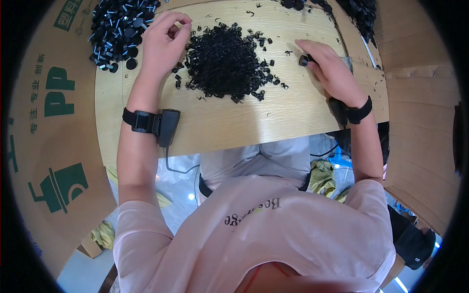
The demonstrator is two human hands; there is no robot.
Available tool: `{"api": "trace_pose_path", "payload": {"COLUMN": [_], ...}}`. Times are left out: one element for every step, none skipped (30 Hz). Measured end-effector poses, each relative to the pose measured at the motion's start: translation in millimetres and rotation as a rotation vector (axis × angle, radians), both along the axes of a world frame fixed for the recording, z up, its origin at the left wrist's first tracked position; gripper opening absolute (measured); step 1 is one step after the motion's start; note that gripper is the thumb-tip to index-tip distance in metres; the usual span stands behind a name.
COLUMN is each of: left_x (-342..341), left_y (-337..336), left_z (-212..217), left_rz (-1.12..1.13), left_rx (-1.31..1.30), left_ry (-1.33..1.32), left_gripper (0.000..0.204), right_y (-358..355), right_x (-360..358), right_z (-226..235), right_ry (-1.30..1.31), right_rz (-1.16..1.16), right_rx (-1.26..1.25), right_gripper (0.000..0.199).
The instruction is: Assembling small plastic and metal components at a workstation.
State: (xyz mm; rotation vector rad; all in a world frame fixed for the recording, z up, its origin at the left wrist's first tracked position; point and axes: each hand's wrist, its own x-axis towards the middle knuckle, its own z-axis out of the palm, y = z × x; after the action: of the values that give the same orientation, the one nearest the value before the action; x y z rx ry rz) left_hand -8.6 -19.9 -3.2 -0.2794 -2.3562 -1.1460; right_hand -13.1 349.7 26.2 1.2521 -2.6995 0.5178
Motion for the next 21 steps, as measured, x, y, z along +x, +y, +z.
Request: {"api": "trace_pose_path", "payload": {"left_x": [0.3,0.5,0.2,-0.4,-0.6,-0.5,-0.7,-0.9,-1.2,-1.2,-1.3,-1.4,-1.5,-1.6,-1.7,-2.1,-2.4,-2.2,-1.6,-1.3,-1.3], "left_y": [0.6,0.8,0.5,-0.2,-0.9,-1.7,-1.9,-2.1,-2.0,-1.4,-1.1,-1.3,-2.1,-2.8,-3.1,-3.0,-2.7,-1.8,-0.2,1.0,1.5], "left_z": [0.7,0.9,0.7,0.5,0.5,0.7,0.4,0.1,-0.1,-0.5,-1.1,-1.7,-1.6,-1.7,-2.1,-2.3,-2.2,-1.9,-0.5,0.5,1.0], "left_rz": [-0.003,-0.007,-0.002,-0.008,-0.014,-0.009,-0.007,-0.005,-0.002,-0.01,-0.018,-0.017,-0.016,-0.015,-0.012,-0.021,-0.029,-0.027,-0.027,-0.028,-0.027], "left_rx": [0.008,0.016,0.017,0.005,-0.007,-0.007,-0.02,-0.032,-0.031,-0.023,-0.015,-0.014,-0.022,-0.03,-0.03,-0.026,-0.022,-0.021,-0.015,-0.009,-0.007], "left_ry": [-0.019,-0.038,-0.037,-0.023,-0.008,-0.007,-0.011,-0.016,-0.015,-0.014,-0.013,-0.013,-0.013,-0.013,-0.014,-0.014,-0.014,-0.013,-0.026,-0.039,-0.038], "left_gripper": [0.007,0.007,0.007,0.007,0.008,0.008,0.008,0.008,0.008,0.008,0.008,0.008,0.008,0.008,0.008,0.009,0.009,0.009,0.009,0.009,0.009], "right_y": [0.8,1.6,2.3,3.0,3.6,4.3,5.7,6.5,6.8,7.3,7.8,9.2,10.3,10.9,10.7,10.4,10.2,10.2,10.2,9.7,7.8], "right_x": [-0.4,-0.7,-0.5,-0.1,-0.5,-1.8,-3.1,-4.5,-6.2,-7.6,-9.2,-11.5,-14.5,-16.5,-16.8,-16.6,-17.0,-18.8,-20.7,-21.6,-21.7], "right_z": [1.0,2.1,4.1,6.9,8.5,8.7,8.2,7.6,6.7,5.5,4.9,4.7,4.8,5.1,5.7,6.9,7.6,6.7,5.7,6.1,7.4], "right_ry": [-0.06,-0.121,-0.12,-0.144,-0.167,-0.167,-0.243,-0.32,-0.32,-0.316,-0.313,-0.314,-0.196,-0.078,-0.079,-0.097,-0.114,-0.113,-0.08,-0.047,-0.046], "right_rz": [-0.035,-0.07,-0.065,-0.094,-0.124,-0.12,-0.147,-0.174,-0.171,-0.155,-0.139,-0.138,-0.106,-0.073,-0.071,-0.098,-0.125,-0.122,-0.107,-0.092,-0.091], "right_rx": [-0.035,-0.07,-0.069,-0.103,-0.137,-0.137,-0.209,-0.281,-0.28,-0.31,-0.34,-0.339,-0.246,-0.153,-0.152,-0.147,-0.141,-0.14,-0.107,-0.074,-0.072], "right_gripper": [0.05,0.057,0.057,0.061,0.065,0.065,0.066,0.068,0.068,0.066,0.064,0.064,0.059,0.055,0.055,0.048,0.042,0.042,0.038,0.036,0.036]}}
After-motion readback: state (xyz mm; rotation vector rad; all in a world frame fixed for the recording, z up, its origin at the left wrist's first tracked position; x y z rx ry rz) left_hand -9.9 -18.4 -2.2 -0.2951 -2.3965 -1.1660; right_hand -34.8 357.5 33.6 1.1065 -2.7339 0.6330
